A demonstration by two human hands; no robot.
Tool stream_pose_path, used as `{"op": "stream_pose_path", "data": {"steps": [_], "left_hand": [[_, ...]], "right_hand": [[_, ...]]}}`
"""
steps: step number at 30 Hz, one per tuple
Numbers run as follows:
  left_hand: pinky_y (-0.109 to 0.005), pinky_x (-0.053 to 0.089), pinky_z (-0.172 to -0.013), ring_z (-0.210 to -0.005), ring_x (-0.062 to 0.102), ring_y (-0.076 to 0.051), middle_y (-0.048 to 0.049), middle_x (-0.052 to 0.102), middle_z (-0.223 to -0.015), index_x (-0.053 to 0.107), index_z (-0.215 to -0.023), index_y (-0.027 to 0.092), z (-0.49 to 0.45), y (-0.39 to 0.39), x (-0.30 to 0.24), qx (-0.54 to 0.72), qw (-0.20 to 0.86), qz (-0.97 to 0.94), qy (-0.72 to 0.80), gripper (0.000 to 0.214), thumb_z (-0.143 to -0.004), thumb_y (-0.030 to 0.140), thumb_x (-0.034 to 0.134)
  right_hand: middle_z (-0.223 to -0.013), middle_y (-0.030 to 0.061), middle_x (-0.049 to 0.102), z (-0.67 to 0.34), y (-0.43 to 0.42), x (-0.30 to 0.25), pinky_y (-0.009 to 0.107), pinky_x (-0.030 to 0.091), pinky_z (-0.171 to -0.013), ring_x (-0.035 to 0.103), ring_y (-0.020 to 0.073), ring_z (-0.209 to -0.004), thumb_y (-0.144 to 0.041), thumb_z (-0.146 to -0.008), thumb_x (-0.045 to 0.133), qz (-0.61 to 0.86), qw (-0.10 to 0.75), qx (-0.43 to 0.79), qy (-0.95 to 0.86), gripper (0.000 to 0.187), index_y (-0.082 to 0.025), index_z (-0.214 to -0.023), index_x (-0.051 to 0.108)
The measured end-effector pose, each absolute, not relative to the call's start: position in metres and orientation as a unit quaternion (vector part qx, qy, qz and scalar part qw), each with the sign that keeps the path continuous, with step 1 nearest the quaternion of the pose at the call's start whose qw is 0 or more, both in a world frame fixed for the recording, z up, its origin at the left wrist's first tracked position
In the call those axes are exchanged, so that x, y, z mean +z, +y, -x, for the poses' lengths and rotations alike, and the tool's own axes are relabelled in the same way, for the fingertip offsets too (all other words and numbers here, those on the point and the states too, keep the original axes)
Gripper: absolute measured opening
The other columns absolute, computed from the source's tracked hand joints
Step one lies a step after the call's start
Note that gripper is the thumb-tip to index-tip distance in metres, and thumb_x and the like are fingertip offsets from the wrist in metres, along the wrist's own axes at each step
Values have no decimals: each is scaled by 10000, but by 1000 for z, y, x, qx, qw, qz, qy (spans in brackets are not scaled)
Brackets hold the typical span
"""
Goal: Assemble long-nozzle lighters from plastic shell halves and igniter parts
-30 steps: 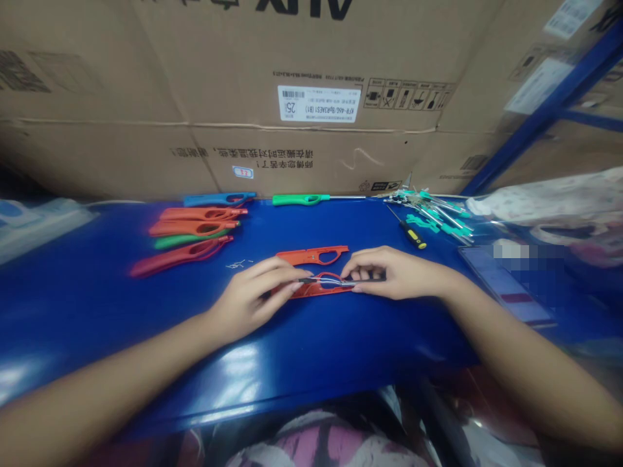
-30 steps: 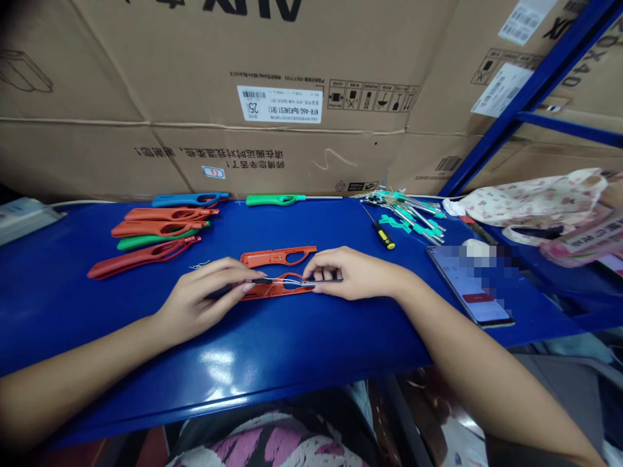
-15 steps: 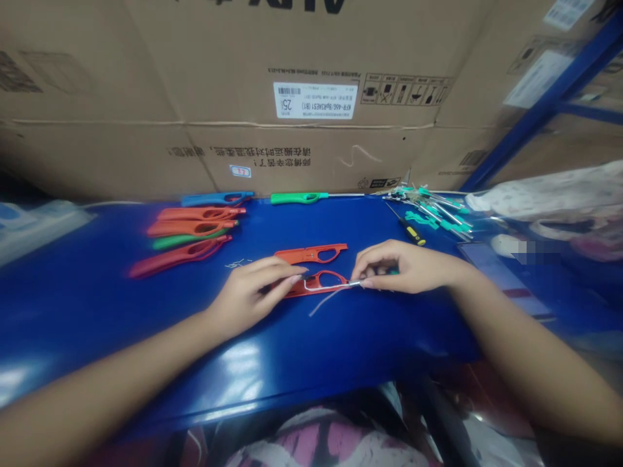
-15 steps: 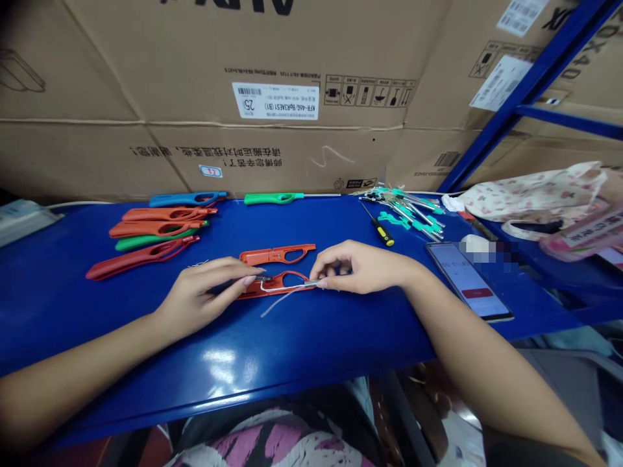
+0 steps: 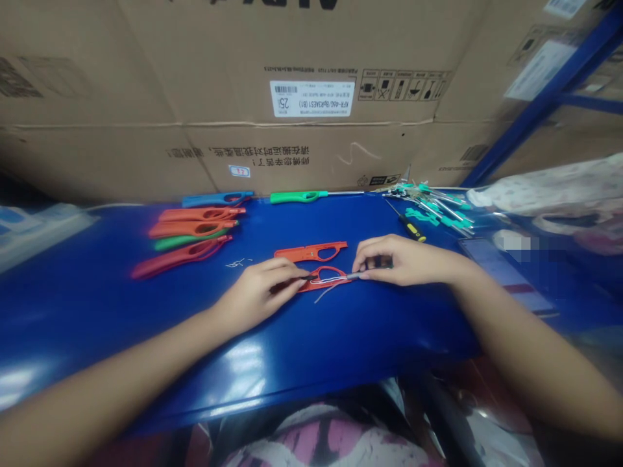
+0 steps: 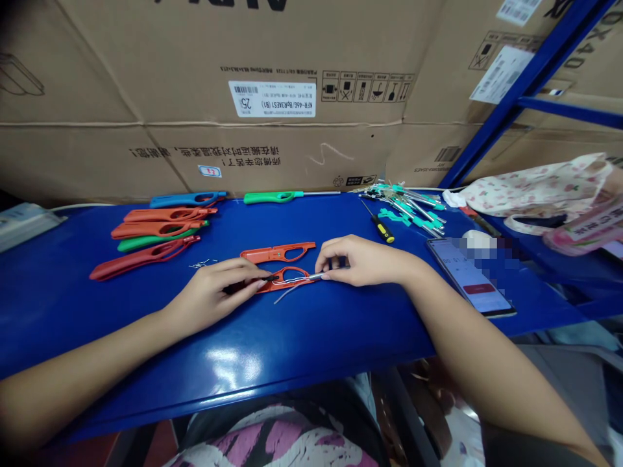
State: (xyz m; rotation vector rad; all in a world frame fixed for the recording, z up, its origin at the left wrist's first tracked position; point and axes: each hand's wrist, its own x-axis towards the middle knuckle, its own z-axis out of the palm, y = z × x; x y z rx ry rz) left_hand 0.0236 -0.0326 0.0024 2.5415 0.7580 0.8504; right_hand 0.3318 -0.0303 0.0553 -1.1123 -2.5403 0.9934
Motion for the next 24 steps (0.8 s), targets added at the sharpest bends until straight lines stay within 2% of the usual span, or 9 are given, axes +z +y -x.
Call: {"op": "stream_pose_path", "data": {"steps": [11, 20, 24], "left_hand": [[-267, 565, -779, -900, 678, -152, -67, 690, -1040, 722, -1170, 215, -23, -33, 1, 295, 203, -892, 277, 234, -981, 216, 582], [-230, 519, -622, -705, 618, -111, -55, 664, -963, 733, -1100, 188, -26, -35, 7, 306, 205, -878, 305, 201, -960, 248, 603], [-242, 524, -644, -714, 631, -117, -60, 680, -975, 735, -1104, 186, -26, -34, 4, 306, 195, -878, 313, 203, -973, 250, 594]], "right_hand": [[-937, 50, 662, -331, -29, 50, 283, 471, -728, 613, 161, -825, -214, -900, 647, 395, 106, 257, -876, 69, -178, -886, 704], [-914, 52, 661, -327, -33, 50, 302, 433, -733, 594, 181, -835, -196, -917, 626, 386, 95, 192, -897, 85, -190, -871, 697], [-906, 58, 666, -324, -33, 49, 316, 433, -761, 591, 202, -888, -196, -919, 623, 385, 85, 188, -899, 78, -189, -871, 683]]}}
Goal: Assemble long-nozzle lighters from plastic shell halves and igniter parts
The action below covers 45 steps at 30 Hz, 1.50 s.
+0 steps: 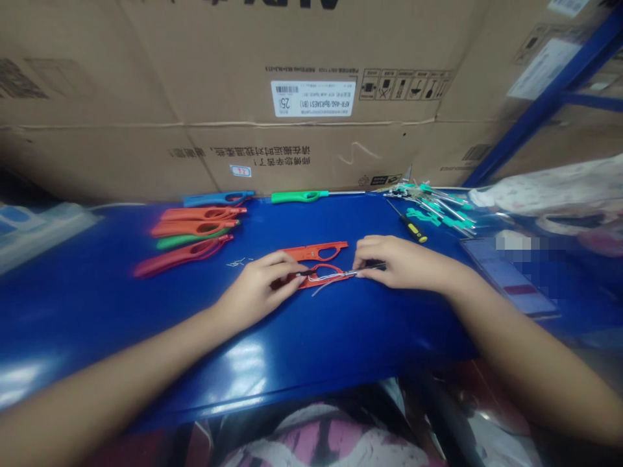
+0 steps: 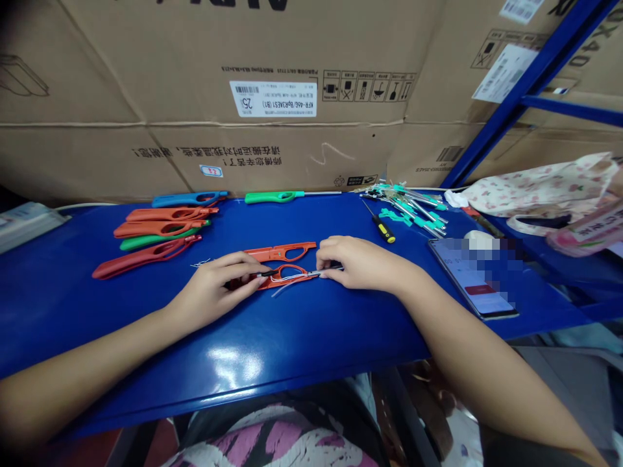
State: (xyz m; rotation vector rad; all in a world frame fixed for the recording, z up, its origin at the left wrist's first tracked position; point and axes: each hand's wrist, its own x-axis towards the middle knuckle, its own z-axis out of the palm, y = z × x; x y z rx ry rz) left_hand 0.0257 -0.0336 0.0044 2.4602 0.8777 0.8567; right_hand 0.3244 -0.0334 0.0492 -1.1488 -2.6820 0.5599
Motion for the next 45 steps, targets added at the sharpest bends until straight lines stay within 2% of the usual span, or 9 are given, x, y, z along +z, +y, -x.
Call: {"op": "stream_pose_path", "data": {"steps": [5, 9, 14, 28, 45], "left_hand": [[-286, 561, -760, -834, 687, -161, -76, 708, -996, 744, -1096, 173, -25, -31, 2, 316, 183, -878, 310, 210, -985, 258, 586], [-288, 568, -753, -818, 693, -161, -71, 717, -981, 749, -1092, 184, -25, -30, 2, 318, 182, -877, 311, 213, -990, 265, 580], [-273, 555, -768, -838, 689, -157, -66, 717, -978, 753, -1087, 177, -26, -31, 2, 319, 177, -880, 304, 204, -986, 241, 588], [-227, 530, -785, -843, 684, -127, -46, 725, -959, 751, -1018, 156, -29, -34, 4, 344, 194, -862, 316, 149, -967, 208, 621], [-299, 569, -801, -873, 693, -172, -84, 690, -994, 766, -1084, 147, -29, -33, 0, 293, 158, -894, 299, 212, -974, 207, 595]], "right_hand": [[-951, 65, 685, -323, -35, 50, 319, 442, -757, 600, 204, -887, -237, -898, 651, 385, 86, 200, -897, 72, -191, -934, 693], [-936, 63, 689, -320, -36, 49, 314, 444, -765, 611, 197, -879, -232, -935, 607, 383, 99, 214, -893, 105, -190, -909, 700], [-894, 55, 678, -317, -35, 47, 301, 435, -750, 604, 189, -855, -174, -919, 616, 383, 99, 218, -892, 97, -181, -844, 677], [-899, 55, 688, -314, -38, 48, 303, 430, -757, 607, 191, -869, -178, -924, 614, 374, 93, 205, -900, 110, -178, -835, 679], [-890, 42, 680, -314, -39, 49, 292, 429, -744, 603, 181, -860, -145, -909, 624, 372, 93, 189, -904, 99, -179, -832, 675]]}}
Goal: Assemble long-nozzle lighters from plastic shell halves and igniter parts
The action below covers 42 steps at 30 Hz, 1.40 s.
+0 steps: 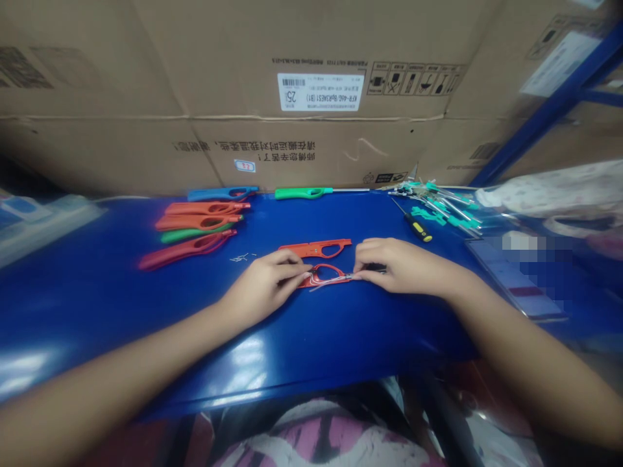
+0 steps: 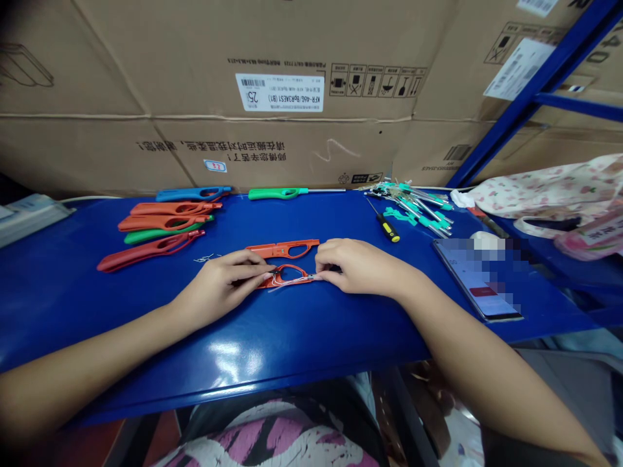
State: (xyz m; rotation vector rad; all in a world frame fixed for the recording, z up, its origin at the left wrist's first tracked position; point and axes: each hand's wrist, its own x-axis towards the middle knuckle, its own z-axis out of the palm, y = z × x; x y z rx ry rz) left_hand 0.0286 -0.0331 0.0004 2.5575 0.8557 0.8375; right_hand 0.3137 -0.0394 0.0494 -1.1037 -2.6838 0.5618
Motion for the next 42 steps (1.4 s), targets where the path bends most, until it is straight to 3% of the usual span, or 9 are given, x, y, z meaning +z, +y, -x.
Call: {"op": "stream_pose_path", "data": {"steps": [5, 16, 20, 29, 35, 39, 42], "left_hand": [[-314, 570, -802, -887, 685, -184, -93, 684, -1022, 763, -1075, 149, -28, -36, 1, 266, 119, -911, 292, 257, -1007, 242, 534], [-398, 482, -781, -998, 601, -265, -133, 632, -1164, 624, -1348, 192, -26, -51, 23, 97, -26, -939, 330, 385, -1051, 294, 402], [-377, 472, -796, -1000, 589, -256, -133, 612, -1168, 593, -1381, 187, -25, -54, 24, 85, -17, -939, 333, 401, -1054, 298, 388], [-434, 463, -816, -991, 564, -313, -175, 589, -1176, 500, -1470, 160, -22, -62, 23, 33, -128, -938, 322, 462, -1023, 239, 412], [-421, 481, -852, -1039, 549, -313, -181, 575, -1192, 449, -1501, 127, -22, -64, 20, 32, -93, -942, 320, 529, -974, 103, 414], [-410, 501, -858, -1005, 544, -283, -163, 580, -1148, 475, -1477, 116, -22, -60, 18, 50, -51, -945, 318, 482, -999, 131, 417], [-391, 515, -863, -970, 543, -250, -149, 586, -1118, 527, -1433, 121, -19, -56, 19, 80, -6, -947, 310, 429, -1024, 178, 411]], "right_hand": [[-887, 41, 682, -314, -40, 50, 293, 428, -749, 607, 186, -870, -133, -902, 630, 371, 89, 192, -904, 99, -179, -829, 678], [-894, 45, 685, -314, -40, 50, 292, 426, -749, 609, 186, -862, -170, -919, 620, 371, 90, 193, -904, 104, -185, -833, 675], [-887, 46, 688, -315, -40, 50, 294, 426, -751, 610, 189, -866, -180, -922, 617, 373, 89, 195, -903, 111, -187, -829, 678], [-883, 49, 685, -317, -39, 50, 296, 428, -748, 610, 187, -852, -169, -915, 609, 371, 88, 199, -903, 114, -187, -822, 671], [-861, 36, 695, -307, -41, 57, 285, 387, -684, 622, 186, -803, -195, -910, 608, 404, 27, 136, -904, 143, -194, -774, 653], [-847, 20, 725, -293, -38, 67, 282, 365, -658, 639, 193, -803, -142, -847, 643, 438, -34, 120, -890, 132, -207, -735, 662], [-777, 22, 724, -289, -33, 74, 274, 364, -615, 628, 182, -725, -209, -832, 689, 464, -56, 152, -871, 117, -207, -716, 674]]}}
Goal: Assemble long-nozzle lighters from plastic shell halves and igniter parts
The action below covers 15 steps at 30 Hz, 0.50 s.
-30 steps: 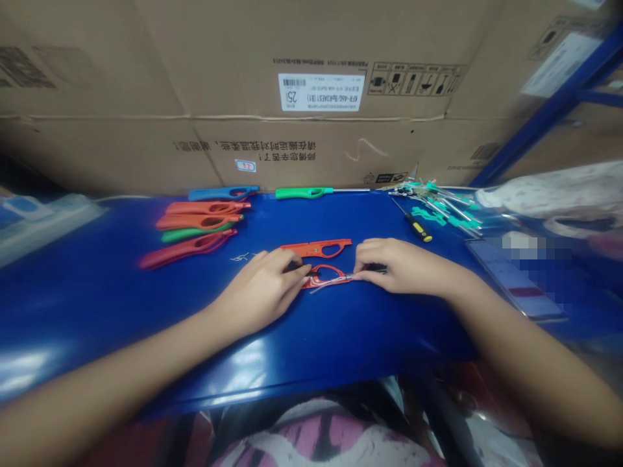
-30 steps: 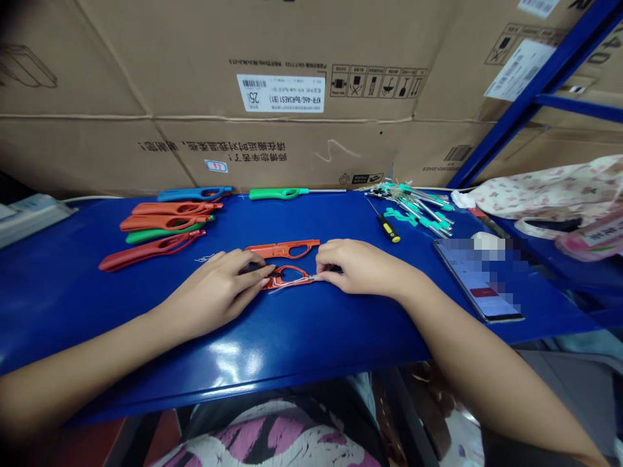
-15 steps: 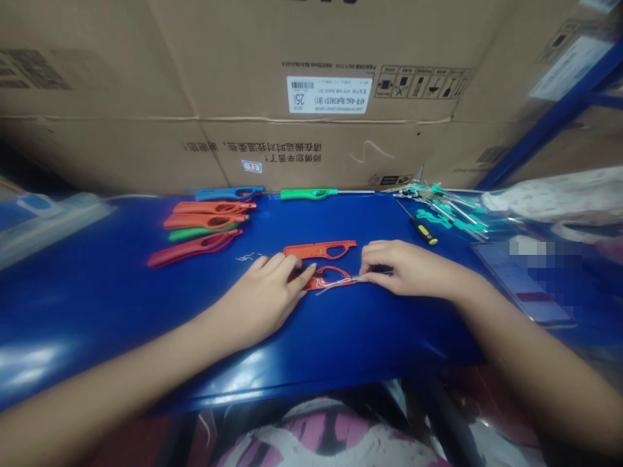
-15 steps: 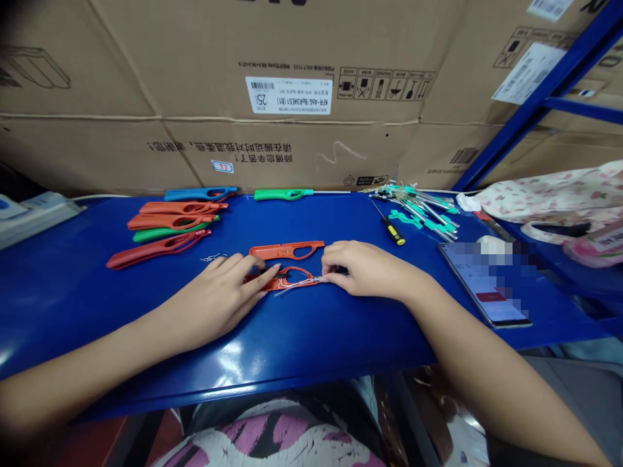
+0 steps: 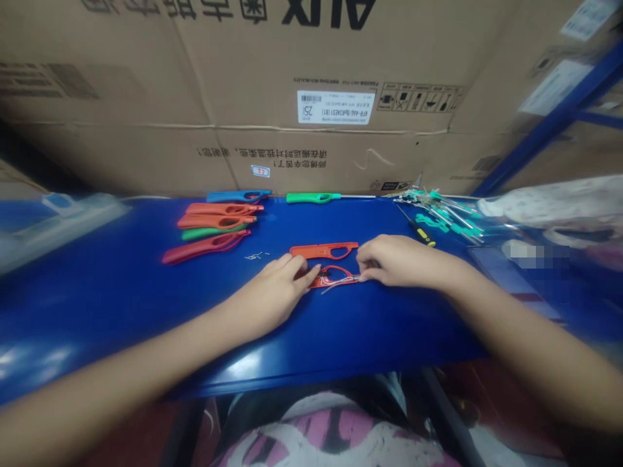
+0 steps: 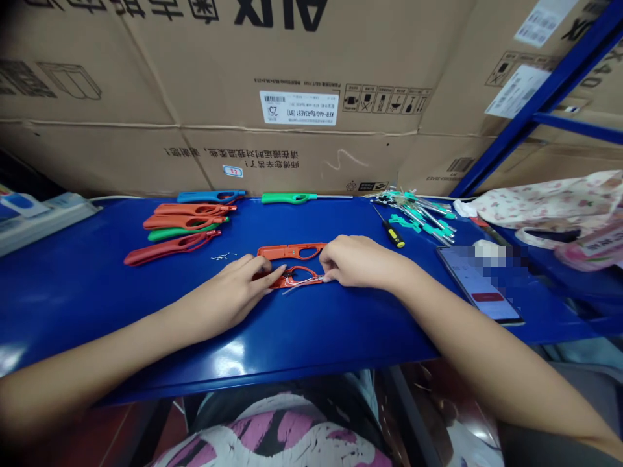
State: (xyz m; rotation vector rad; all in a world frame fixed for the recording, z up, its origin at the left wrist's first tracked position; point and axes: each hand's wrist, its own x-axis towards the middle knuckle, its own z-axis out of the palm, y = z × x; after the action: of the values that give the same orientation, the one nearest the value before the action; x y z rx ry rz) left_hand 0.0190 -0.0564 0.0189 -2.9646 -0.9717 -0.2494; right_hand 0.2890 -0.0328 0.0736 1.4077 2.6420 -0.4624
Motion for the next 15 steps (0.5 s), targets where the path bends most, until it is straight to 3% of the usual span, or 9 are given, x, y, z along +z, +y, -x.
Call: {"op": "stream_pose_path", "data": {"steps": [6, 15], "left_hand": [[-385, 532, -840, -957, 552, -231, -128, 589, -1080, 554, -1427, 225, -17, -55, 24, -118, -49, 944, -303, 410, -1049, 236, 395], [-393, 536, -799, -873, 568, -219, -115, 619, -1016, 662, -1278, 177, -21, -55, 22, -144, -90, 934, -315, 398, -1062, 345, 373]], "right_hand": [[-762, 21, 721, -295, -24, 73, 258, 387, -588, 609, 150, -661, -390, -886, 649, -447, 38, -261, 855, 230, -192, -781, 700], [-712, 9, 664, -295, -18, 59, 245, 376, -558, 554, 133, -627, -469, -802, 731, -497, -7, -306, 812, 298, -179, -777, 668]]}}
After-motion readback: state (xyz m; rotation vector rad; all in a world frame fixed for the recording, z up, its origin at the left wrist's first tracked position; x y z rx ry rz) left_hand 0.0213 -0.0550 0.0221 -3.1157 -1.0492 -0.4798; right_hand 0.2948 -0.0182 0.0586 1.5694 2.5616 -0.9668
